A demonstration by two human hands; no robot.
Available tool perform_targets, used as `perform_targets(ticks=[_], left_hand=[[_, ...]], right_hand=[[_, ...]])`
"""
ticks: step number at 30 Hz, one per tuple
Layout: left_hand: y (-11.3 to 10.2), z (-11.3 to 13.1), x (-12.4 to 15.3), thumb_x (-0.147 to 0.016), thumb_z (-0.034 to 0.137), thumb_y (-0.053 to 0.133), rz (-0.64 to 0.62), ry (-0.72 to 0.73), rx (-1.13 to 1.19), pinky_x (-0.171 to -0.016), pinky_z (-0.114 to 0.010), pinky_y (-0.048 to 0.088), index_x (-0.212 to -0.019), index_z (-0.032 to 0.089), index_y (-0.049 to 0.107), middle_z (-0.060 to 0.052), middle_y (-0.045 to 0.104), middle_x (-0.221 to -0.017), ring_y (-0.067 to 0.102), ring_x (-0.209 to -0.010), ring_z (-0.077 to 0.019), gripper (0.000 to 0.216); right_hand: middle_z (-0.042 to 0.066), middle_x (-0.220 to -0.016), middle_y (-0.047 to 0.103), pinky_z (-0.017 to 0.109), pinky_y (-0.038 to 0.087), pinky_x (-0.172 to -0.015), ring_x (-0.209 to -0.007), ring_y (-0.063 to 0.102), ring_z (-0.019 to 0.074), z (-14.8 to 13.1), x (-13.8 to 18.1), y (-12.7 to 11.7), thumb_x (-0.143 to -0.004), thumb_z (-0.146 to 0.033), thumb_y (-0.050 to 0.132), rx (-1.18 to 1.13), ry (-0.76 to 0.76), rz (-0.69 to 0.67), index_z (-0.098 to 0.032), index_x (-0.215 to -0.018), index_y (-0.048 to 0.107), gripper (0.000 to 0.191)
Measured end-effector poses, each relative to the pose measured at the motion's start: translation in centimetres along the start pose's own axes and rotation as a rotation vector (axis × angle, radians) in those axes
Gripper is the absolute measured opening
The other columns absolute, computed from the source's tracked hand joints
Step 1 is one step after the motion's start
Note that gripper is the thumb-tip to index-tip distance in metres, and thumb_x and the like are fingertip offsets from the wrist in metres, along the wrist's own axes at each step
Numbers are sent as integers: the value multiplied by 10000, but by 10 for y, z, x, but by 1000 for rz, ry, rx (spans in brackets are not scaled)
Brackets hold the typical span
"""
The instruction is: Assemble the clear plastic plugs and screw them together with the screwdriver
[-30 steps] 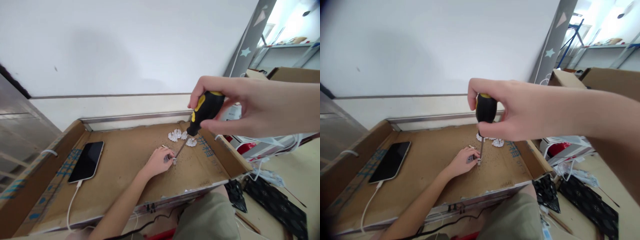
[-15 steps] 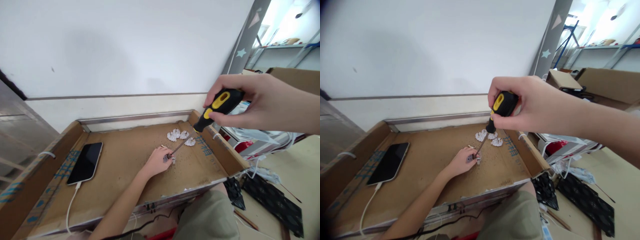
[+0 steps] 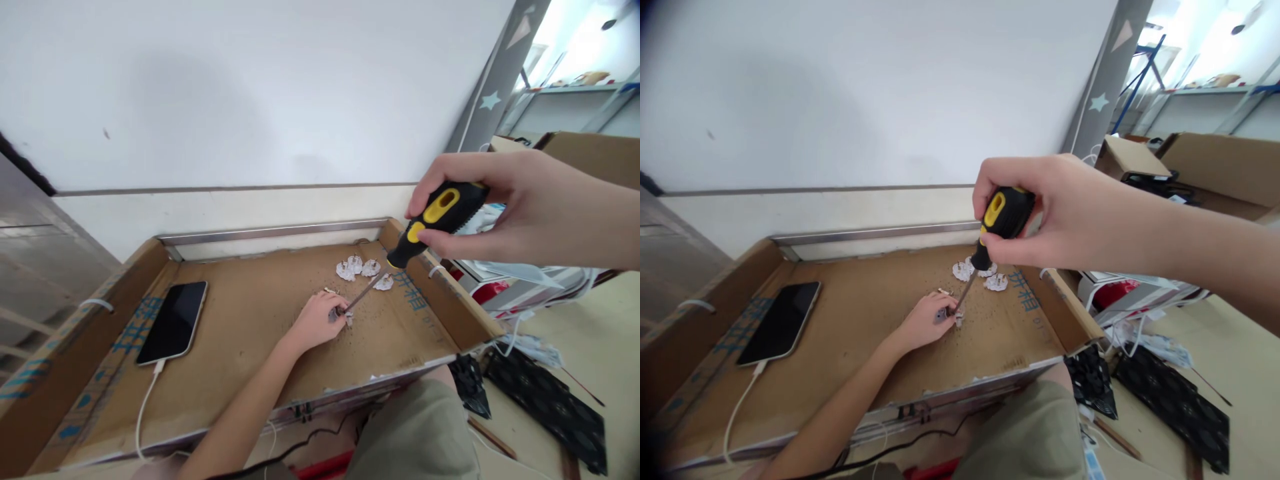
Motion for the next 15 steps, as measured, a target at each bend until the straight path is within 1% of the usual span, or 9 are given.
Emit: perform_targets(ticks=[5, 8, 12, 15], left_hand=[[-1, 1, 0, -790, 190, 561, 2, 18, -4, -870, -330, 409, -823, 213, 594, -10, 664, -952, 565, -921, -194, 52], [-1, 2, 0, -782, 183, 566, 2, 16, -2, -879, -334, 408, -828, 213, 595, -8, 666, -961, 565, -930, -193, 63], [-2, 3, 0, -782, 189, 573, 0, 14, -8, -864, -337, 417, -815, 214, 600, -7, 668, -937, 567, -923, -197, 50], [-1, 2, 0, -787, 179, 571, 5, 17, 12, -884, -334, 407, -821, 223, 607, 2, 671, -970, 572, -942, -191, 67]], right_hand=[[-45, -762, 617, 138, 488, -452, -599, 570, 53, 5, -2, 2, -696, -385, 626, 3, -39, -2, -235, -873, 580, 236], [-39, -778, 625, 146, 482, -439, -599, 575, 60, 5, -1, -1, -694, -394, 629, 15, -21, 10, -238, -880, 584, 246], [-42, -813, 631, 177, 499, -474, -603, 568, 59, 4, 1, -5, -705, -412, 625, 51, 21, -2, -269, -890, 584, 238], [-48, -801, 628, 175, 468, -444, -586, 552, 56, 4, 1, -3, -695, -433, 629, 77, 13, -1, -279, -881, 589, 245]])
Point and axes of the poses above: each hand's wrist, its own x-axis away from the middle knuckle, its own y-axis out of the palm, z = x × y, the point moved 1 cm from there along -x, towards the middle knuckle
